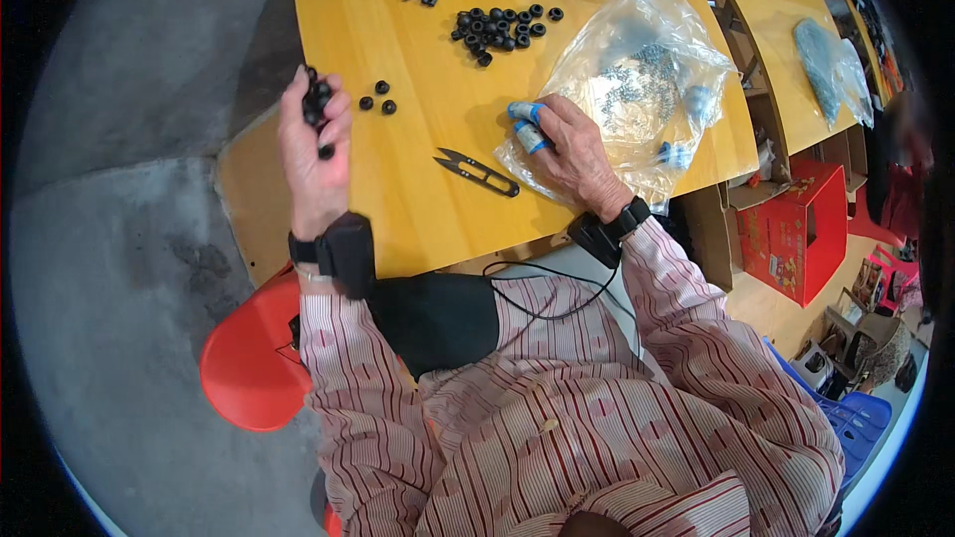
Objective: The person picks up small black plastic components and attaches blue tape to each by hand, then places them into a plastic bag.
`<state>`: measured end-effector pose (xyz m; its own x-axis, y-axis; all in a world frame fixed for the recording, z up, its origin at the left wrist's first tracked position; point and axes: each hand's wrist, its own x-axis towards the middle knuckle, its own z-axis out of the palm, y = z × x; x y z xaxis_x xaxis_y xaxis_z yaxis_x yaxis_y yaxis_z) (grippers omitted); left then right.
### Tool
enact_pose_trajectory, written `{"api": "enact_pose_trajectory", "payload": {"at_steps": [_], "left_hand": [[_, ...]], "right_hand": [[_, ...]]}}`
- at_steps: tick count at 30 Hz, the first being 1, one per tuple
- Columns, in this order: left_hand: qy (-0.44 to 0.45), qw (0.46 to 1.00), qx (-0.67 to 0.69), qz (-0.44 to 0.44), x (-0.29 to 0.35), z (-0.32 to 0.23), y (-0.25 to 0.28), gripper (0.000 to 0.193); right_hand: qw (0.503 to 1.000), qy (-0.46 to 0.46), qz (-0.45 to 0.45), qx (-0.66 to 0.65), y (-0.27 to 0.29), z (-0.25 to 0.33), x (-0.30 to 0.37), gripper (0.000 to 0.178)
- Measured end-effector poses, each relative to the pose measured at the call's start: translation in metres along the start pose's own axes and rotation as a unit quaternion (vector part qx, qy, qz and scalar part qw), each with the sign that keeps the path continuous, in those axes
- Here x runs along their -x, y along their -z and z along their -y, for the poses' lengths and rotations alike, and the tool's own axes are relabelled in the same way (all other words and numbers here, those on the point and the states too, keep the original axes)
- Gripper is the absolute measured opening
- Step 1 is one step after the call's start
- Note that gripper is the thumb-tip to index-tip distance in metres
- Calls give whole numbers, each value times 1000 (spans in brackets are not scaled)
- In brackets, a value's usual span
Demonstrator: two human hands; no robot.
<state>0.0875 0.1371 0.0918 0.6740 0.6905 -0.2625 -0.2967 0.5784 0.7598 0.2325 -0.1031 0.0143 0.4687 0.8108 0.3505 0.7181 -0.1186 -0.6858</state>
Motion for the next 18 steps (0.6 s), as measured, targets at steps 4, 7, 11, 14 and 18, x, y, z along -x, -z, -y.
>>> {"api": "enact_pose_trajectory", "payload": {"at_steps": [4, 7, 11, 14, 18], "left_hand": [[68, 981, 182, 12, 40, -5, 21, 17], [109, 956, 272, 26, 60, 4, 41, 17], [156, 908, 387, 52, 83, 14, 53, 16], [188, 849, 492, 38, 92, 29, 57, 18], [173, 882, 438, 19, 96, 38, 55, 19]], "right_hand": [[999, 20, 29, 13, 16, 11, -5, 27], [986, 131, -2, 100, 26, 43, -29, 24], [984, 140, 63, 90, -14, 69, -68, 35], [975, 132, 105, 145, -61, 68, -97, 38], [968, 111, 141, 178, -91, 57, -118, 38]]}}
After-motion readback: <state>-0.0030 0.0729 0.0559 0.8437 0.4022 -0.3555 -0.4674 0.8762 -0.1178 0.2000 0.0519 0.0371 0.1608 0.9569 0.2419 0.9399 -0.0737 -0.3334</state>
